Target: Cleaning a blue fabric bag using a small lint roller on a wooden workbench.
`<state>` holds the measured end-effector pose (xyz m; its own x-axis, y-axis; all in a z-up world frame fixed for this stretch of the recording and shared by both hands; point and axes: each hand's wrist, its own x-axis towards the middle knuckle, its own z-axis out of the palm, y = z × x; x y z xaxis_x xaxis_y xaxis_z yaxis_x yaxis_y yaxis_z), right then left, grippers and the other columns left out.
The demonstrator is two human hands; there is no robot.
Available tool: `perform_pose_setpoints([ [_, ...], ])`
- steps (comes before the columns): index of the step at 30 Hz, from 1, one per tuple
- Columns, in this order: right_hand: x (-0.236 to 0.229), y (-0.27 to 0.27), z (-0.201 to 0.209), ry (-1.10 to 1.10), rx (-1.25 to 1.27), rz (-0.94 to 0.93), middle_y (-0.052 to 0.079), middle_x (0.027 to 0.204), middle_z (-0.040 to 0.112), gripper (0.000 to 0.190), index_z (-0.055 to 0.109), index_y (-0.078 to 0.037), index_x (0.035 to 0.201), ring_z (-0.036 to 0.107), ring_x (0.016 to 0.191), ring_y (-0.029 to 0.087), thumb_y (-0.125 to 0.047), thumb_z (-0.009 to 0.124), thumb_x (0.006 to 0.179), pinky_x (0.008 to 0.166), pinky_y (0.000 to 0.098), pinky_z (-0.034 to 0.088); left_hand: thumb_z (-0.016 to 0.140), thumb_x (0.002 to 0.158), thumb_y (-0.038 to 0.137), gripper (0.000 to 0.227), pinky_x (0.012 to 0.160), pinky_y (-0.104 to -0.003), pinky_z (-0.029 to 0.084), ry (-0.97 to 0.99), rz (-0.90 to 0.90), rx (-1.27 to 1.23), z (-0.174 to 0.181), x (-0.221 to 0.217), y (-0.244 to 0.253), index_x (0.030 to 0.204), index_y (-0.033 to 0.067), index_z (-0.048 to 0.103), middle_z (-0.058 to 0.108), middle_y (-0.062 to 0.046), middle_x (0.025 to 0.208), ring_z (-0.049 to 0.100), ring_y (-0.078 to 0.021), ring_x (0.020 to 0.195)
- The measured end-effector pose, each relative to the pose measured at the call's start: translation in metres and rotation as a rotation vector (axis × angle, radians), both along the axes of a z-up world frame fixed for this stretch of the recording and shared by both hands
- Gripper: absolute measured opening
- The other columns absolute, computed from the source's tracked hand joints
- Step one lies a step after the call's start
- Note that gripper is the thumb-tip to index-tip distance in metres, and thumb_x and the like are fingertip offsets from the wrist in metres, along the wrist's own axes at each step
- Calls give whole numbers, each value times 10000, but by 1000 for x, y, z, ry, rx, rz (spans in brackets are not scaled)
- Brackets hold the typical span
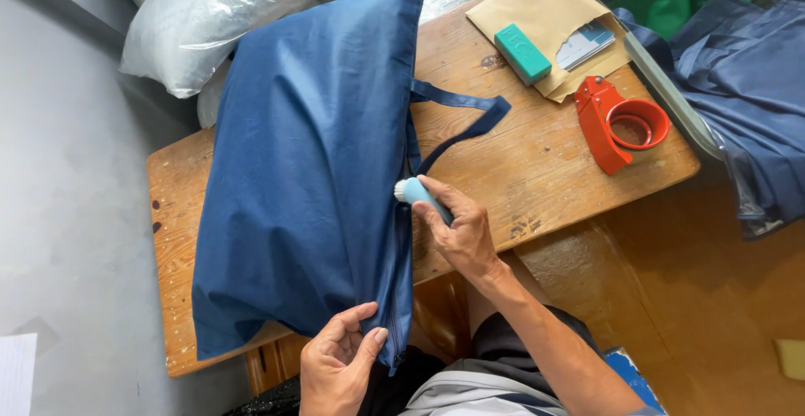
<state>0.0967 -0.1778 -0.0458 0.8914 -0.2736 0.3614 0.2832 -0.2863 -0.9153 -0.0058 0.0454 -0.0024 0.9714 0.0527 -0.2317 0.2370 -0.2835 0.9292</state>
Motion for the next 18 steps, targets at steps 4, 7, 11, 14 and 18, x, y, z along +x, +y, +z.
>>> perform_pose_setpoints([
  [4,-28,5,-14,4,56,-27,19,942,704,453,641,-32,1344,626,794,107,-291,689,976,831,263,551,883,751,61,345,604,-178,566,-7,1,53,-10,-16,30,1094,25,860,816,-29,748,681,-53,623],
  [7,-38,16,-34,192,519,32,86,1224,712,746,550,-37,1397,679,1106,121,-405,791,794,964,228,564,880,751,42,342,583,-169,536,-21,44,15,-14,-27,42,1090,5,854,756,-40,664,639,-55,586],
  [11,-29,19,-36,342,543,-31,-8,878,577,495,635,-99,1349,560,807,83,-122,782,877,851,220,545,853,782,73,334,529,-205,473,1,51,65,-1,-27,39,1113,32,848,614,14,589,525,-64,504],
  [14,-31,15,-25,392,265,18,-18,882,672,314,772,-133,1170,586,744,84,-110,771,858,707,212,512,872,778,149,342,627,-204,543,59,56,212,8,-26,35,1118,110,872,647,38,680,566,-62,575],
  [18,-35,11,-44,256,22,4,2,1056,614,321,808,-165,1096,636,882,121,-96,847,785,725,225,550,844,802,255,241,529,-223,484,-27,74,403,18,-18,23,1024,163,863,537,57,541,481,-61,487],
])
